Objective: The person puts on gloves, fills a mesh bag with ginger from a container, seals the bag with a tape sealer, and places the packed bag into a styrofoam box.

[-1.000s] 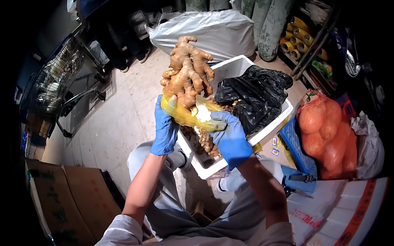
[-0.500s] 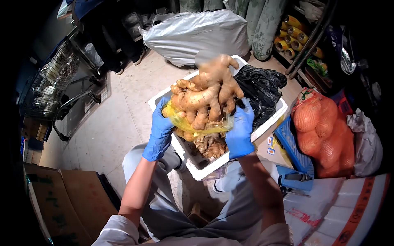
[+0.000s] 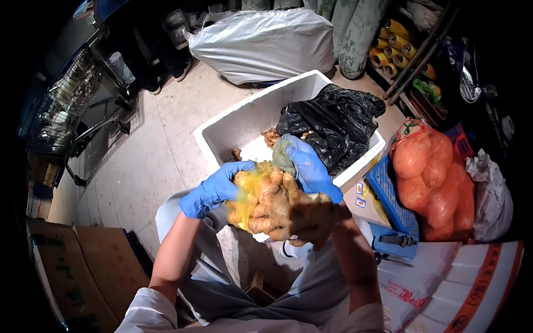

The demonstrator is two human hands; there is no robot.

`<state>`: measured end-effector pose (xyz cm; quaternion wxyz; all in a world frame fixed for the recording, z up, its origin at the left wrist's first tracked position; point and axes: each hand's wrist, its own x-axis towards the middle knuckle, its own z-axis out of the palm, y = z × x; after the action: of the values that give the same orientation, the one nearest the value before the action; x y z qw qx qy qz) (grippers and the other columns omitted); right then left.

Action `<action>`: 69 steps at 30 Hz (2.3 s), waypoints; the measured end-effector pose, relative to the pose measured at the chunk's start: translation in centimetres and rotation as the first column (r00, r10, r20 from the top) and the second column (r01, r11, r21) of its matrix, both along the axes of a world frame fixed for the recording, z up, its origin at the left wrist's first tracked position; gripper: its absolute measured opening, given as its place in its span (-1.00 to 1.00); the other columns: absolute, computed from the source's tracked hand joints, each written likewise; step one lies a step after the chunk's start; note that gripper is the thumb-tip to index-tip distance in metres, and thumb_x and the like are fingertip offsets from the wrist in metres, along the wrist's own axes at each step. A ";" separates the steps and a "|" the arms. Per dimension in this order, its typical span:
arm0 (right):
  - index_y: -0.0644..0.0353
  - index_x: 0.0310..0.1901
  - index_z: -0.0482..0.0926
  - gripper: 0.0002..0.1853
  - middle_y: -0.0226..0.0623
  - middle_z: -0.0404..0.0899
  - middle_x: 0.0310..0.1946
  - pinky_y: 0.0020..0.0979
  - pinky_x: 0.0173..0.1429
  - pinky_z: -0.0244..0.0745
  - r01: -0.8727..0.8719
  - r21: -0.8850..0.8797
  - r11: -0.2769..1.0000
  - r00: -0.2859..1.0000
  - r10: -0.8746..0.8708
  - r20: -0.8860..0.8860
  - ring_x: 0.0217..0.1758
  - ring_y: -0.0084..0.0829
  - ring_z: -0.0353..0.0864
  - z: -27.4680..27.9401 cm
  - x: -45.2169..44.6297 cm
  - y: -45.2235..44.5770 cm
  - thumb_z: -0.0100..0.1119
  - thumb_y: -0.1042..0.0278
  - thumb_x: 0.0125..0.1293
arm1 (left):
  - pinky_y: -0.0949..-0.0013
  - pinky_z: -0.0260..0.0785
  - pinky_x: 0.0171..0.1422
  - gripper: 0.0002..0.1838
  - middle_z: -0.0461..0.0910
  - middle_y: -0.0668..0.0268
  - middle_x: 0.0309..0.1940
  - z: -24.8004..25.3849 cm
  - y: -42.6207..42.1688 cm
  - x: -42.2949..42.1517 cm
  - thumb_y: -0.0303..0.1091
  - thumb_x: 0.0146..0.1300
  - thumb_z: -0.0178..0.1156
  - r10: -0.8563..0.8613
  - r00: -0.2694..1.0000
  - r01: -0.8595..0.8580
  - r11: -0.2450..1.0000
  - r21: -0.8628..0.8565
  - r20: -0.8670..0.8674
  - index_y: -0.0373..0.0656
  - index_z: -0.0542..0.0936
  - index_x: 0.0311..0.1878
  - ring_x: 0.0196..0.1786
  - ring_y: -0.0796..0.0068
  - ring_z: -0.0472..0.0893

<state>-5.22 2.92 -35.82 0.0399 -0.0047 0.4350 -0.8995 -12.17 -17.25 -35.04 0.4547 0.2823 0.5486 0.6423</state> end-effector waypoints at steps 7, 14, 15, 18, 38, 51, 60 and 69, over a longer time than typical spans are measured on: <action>0.28 -0.16 0.42 -0.67 -0.42 0.43 -0.36 -0.69 -0.15 0.31 -0.011 0.270 0.963 0.996 0.035 -0.084 -0.32 -0.65 0.41 5.7 0.9 -1.3 0.10 0.54 -0.06 | 0.53 0.28 0.05 -0.41 0.48 0.38 -0.16 0.4 -0.3 0.4 -0.47 -0.25 0.36 -0.070 0.994 0.065 0.997 0.051 0.088 -0.26 0.45 -0.02 -0.11 0.62 0.43; 0.32 -0.38 0.51 -0.89 -0.33 0.53 -0.41 -0.59 -0.14 0.40 -0.005 0.456 0.890 1.000 0.005 0.001 -0.29 -0.60 0.49 4.4 0.1 -1.5 0.16 0.58 -0.01 | 0.52 0.27 0.07 -0.38 0.45 0.34 -0.09 -0.7 0.2 0.6 -0.49 -0.25 0.36 -0.101 0.975 0.099 0.995 0.020 0.196 -0.25 0.43 0.02 -0.03 0.59 0.40; 0.32 -0.38 0.51 -0.89 -0.33 0.53 -0.41 -0.59 -0.14 0.40 -0.006 0.457 0.889 1.000 0.006 0.000 -0.29 -0.60 0.49 4.4 0.3 -1.4 0.16 0.58 -0.01 | 0.55 0.29 0.05 -0.41 0.44 0.34 -0.10 0.8 0.1 0.9 -0.51 -0.18 0.31 -0.113 0.977 0.119 0.993 -0.018 0.180 -0.26 0.40 0.04 -0.03 0.60 0.40; 0.30 -0.40 0.51 -0.90 -0.33 0.53 -0.42 -0.56 -0.17 0.42 0.136 0.293 0.947 0.990 -0.116 -0.083 -0.33 -0.58 0.50 4.4 0.9 -0.5 0.19 0.54 0.00 | 0.55 0.31 0.01 -0.45 0.46 0.34 -0.16 1.2 0.1 1.2 -0.51 -0.14 0.29 -0.017 0.994 0.025 0.996 -0.082 0.104 -0.26 0.40 0.02 -0.08 0.60 0.42; 0.29 -0.15 0.44 -0.77 -0.19 0.48 -0.27 -0.40 -0.10 0.36 0.325 0.922 0.210 0.944 -0.132 -0.303 -0.19 -0.31 0.48 -1.3 1.1 1.6 -0.01 0.53 0.12 | 0.51 0.45 -0.23 -0.76 0.50 0.32 -0.36 0.6 1.7 -0.1 -0.46 -0.01 0.25 0.485 0.797 -0.569 0.802 0.180 0.359 -0.21 0.43 -0.27 -0.34 0.58 0.54; 0.29 0.15 0.14 -0.45 -0.29 0.43 -0.17 -0.55 -0.12 0.38 -0.216 0.500 0.838 0.965 0.105 0.241 -0.15 -0.55 0.44 0.6 0.7 -3.4 0.06 0.55 0.10 | 0.44 0.44 -0.08 -0.81 0.50 0.29 -0.25 -2.5 1.3 -1.7 -0.34 0.14 0.12 0.546 0.651 -0.718 0.668 0.196 0.527 -0.17 0.43 -0.21 -0.19 0.49 0.53; 0.21 -0.11 0.42 -0.67 -0.33 0.30 -0.56 -0.49 -0.37 0.27 0.325 0.779 0.537 0.940 -0.093 -0.329 -0.46 -0.53 0.32 0.5 0.2 -2.2 -0.02 0.62 0.02 | 0.43 0.48 -0.17 -0.85 0.50 0.29 -0.31 -2.3 0.3 -3.2 -0.38 0.12 0.12 0.557 0.620 -0.763 0.592 0.260 0.553 -0.18 0.41 -0.28 -0.26 0.48 0.55; 0.33 -0.36 0.44 -0.81 -0.30 0.44 -0.27 -0.49 0.01 0.26 0.511 0.601 0.614 0.790 -0.061 -0.609 -0.15 -0.48 0.36 3.0 0.4 -1.9 -0.19 0.60 0.00 | 0.50 0.46 -0.24 -0.81 0.51 0.30 -0.35 -0.9 0.4 -2.6 -0.40 0.09 0.16 0.548 0.705 -0.681 0.701 0.212 0.451 -0.20 0.42 -0.24 -0.32 0.56 0.54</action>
<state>-4.85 1.06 -32.85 -0.2352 -0.1641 0.7488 -0.5976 -14.73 -16.84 -35.91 0.2398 0.0376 0.3918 0.8875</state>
